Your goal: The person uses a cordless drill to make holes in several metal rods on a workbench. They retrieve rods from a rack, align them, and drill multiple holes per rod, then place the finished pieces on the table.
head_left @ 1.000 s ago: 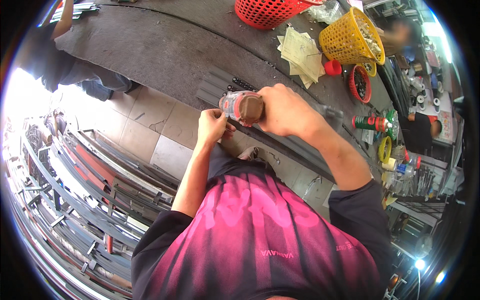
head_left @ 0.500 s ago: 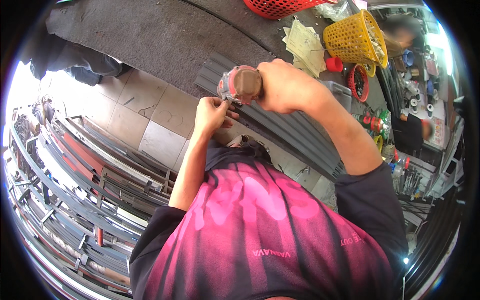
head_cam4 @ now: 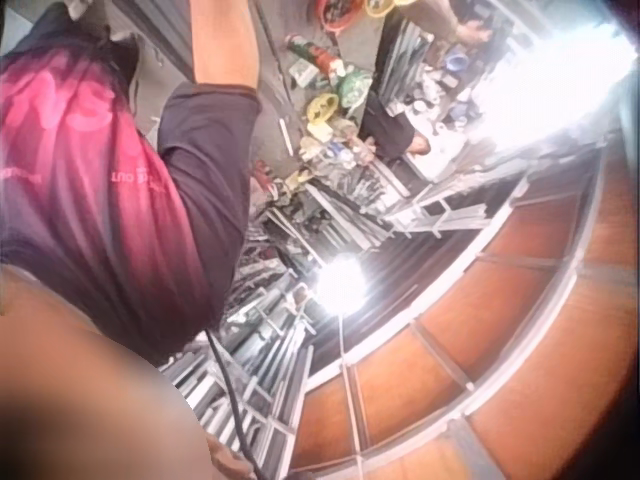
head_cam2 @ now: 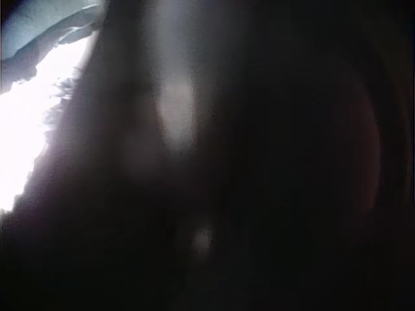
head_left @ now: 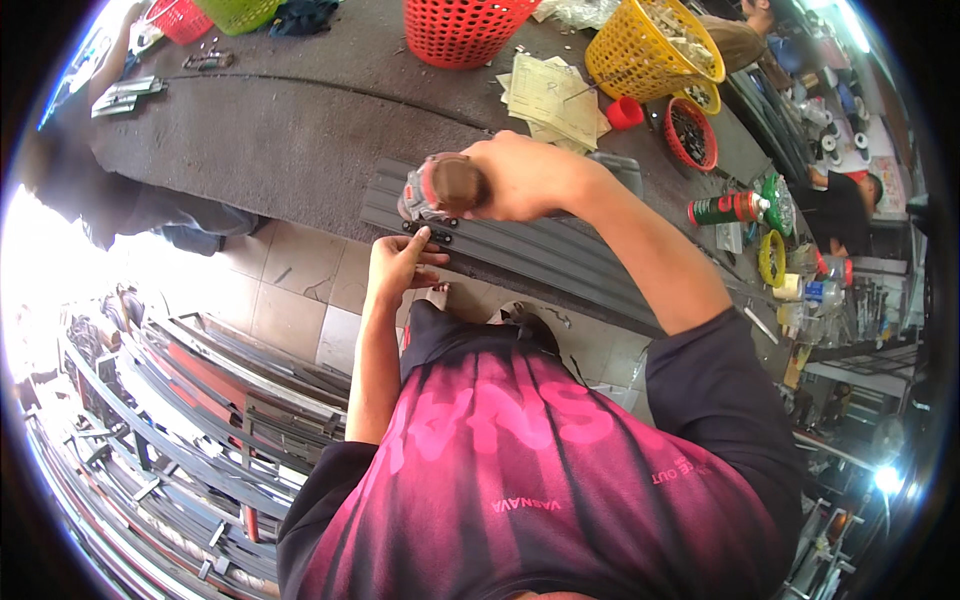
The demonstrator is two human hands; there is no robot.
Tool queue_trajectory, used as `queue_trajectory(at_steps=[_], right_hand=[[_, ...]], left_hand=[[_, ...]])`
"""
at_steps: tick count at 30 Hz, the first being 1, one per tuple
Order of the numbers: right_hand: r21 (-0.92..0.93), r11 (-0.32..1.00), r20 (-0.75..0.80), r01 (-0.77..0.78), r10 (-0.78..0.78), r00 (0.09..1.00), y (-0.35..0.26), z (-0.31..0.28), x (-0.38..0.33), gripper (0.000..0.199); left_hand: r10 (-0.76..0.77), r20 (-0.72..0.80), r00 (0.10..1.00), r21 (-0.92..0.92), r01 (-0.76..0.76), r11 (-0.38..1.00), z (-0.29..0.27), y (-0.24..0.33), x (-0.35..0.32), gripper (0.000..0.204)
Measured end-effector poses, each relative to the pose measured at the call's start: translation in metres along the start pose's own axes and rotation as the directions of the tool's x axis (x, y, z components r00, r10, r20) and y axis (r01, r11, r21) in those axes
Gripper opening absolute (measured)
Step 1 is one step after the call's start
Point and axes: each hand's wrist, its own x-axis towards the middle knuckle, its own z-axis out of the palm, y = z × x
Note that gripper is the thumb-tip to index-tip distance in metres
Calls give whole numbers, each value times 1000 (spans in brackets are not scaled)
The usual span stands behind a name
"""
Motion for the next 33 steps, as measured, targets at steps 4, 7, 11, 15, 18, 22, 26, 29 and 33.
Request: queue_trajectory(at_steps=[4, 7, 11, 15, 18, 22, 26, 29, 33], right_hand=[[241, 948, -377, 209, -107, 920, 50, -3, -95, 30], [216, 942, -775, 259, 4, 632, 78, 24, -181, 30], [665, 707, -727, 240, 540, 425, 115, 68, -265, 31], [515, 854, -856, 74, 517, -5, 160, 95, -285, 27], [573, 818, -811, 56, 575, -107, 186, 109, -284, 30], [490, 860, -833, 140, 510, -214, 220, 118, -263, 28], [554, 792, -766, 258, 606, -213, 244, 128, -244, 31], [523, 782, -773, 339, 603, -199, 261, 130, -235, 27], [559, 804, -789, 204, 591, -166, 281, 133, -235, 43]], left_hand=[[60, -88, 994, 96, -51, 994, 7, -2, -6, 66], [155, -204, 967, 455, -47, 889, 16, 8, -18, 67], [565, 14, 825, 754, -380, 536, 61, 26, -39, 51], [607, 617, 501, 629, -777, 3, 140, 42, -39, 83], [407, 844, 350, 467, -853, -235, 194, 40, -21, 107], [251, 894, 370, 432, -859, -274, 224, 35, -2, 118], [199, 888, 415, 455, -857, -243, 210, 44, 9, 115], [191, 874, 447, 482, -844, -235, 176, 58, 12, 113], [217, 868, 447, 493, -829, -264, 114, 90, 22, 108]])
